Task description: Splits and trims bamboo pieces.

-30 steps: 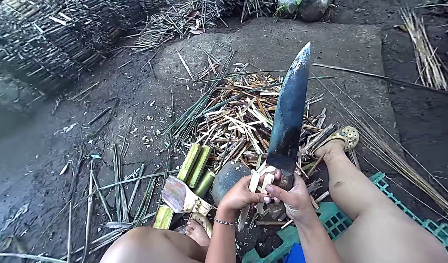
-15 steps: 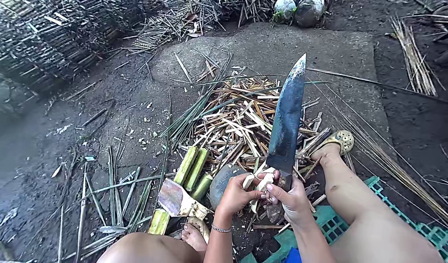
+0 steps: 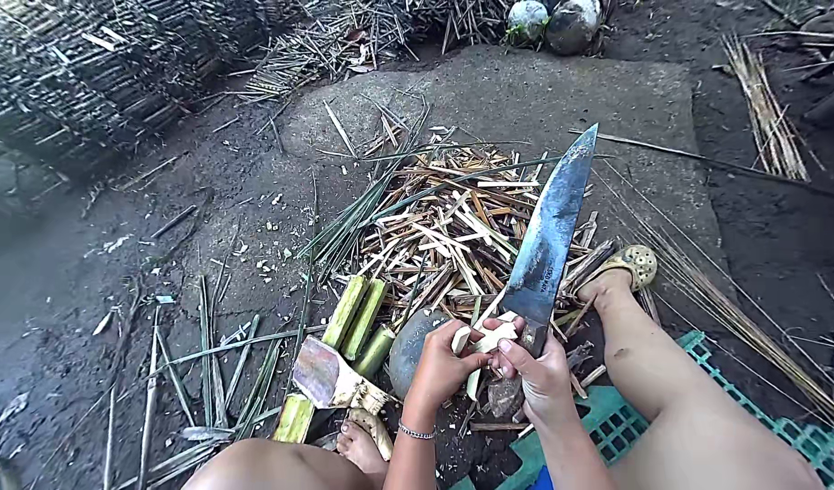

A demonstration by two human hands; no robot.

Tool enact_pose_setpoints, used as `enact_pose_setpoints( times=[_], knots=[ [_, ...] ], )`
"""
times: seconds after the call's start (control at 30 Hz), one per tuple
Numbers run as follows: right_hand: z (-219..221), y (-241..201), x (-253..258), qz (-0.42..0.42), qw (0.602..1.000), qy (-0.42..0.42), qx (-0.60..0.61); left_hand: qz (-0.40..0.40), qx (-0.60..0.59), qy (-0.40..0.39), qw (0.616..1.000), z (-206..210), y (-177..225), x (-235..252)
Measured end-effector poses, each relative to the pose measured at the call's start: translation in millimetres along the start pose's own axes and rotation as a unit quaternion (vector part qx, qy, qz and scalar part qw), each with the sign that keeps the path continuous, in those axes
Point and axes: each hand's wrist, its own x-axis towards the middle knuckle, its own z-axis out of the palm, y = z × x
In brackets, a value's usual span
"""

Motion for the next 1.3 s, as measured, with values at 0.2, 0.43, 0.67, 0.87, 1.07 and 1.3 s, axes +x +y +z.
enact_pose_setpoints(
  times=[0.2, 0.43, 0.67, 0.87, 1.07, 1.3],
  knots=[
    [1, 0, -2, -0.010, 1.000, 0.004, -0.002, 0.013, 0.011, 0.004, 1.000, 1, -1, -1],
    [3, 0, -3, -0.026, 0.999, -0.005, -0.027, 0.039, 0.071, 0.018, 0.997, 1, 1, 0],
    [9, 2, -4, -0.044, 0.999, 0.015, -0.027, 0.074, 0.067, 0.050, 0.994, 4, -3, 0],
    [11, -1, -6, -0.049, 0.998, 0.022, -0.035, 0.102, 0.052, 0.077, 0.990, 8, -7, -1],
    [18, -2, -8, -0.064, 0.995, 0.043, -0.060, 0.180, 0.122, 0.155, 0.964, 20, -13, -1],
    [25, -6, -8, -0.054, 0.995, 0.083, -0.032, 0.237, 0.149, 0.210, 0.937, 31, -16, -1]
  ],
)
